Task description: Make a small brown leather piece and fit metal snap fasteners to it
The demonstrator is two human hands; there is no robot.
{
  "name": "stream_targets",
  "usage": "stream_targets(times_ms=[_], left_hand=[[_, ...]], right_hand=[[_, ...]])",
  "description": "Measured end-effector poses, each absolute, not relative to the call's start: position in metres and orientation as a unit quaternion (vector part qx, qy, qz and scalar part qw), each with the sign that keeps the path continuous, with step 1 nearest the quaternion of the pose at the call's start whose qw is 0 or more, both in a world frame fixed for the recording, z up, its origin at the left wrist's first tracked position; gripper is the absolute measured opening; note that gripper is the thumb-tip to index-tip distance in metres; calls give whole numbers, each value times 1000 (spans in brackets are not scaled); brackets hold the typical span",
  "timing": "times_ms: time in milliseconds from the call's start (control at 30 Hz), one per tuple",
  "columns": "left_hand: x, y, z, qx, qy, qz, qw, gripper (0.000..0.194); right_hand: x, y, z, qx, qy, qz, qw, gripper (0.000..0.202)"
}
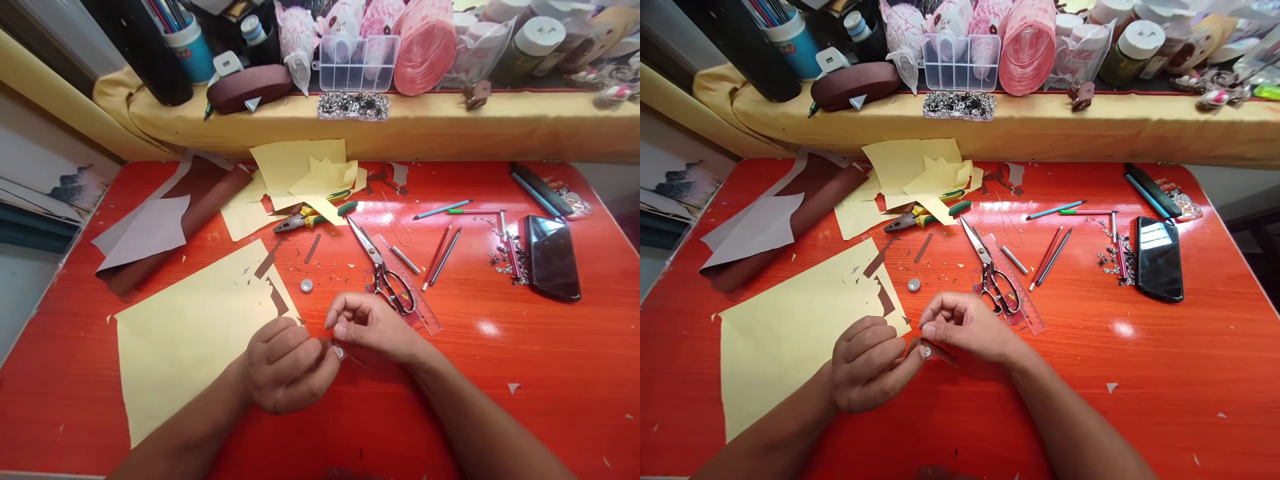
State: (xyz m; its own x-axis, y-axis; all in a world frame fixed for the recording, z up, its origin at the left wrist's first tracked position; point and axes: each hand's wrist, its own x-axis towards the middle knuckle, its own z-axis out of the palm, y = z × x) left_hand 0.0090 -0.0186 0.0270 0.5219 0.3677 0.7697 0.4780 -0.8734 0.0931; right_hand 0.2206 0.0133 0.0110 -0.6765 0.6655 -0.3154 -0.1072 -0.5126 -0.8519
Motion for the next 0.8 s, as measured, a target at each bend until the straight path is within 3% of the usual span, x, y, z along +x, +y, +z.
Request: stream_targets(times_ms=[333,800], left_hand=[[12,-17,27,-873,-232,-424,61,27],[10,-17,26,-872,-242,-422,56,22]], right_hand=[[219,13,11,-311,-433,815,227,38],[222,15,11,-289,-433,821,234,36]])
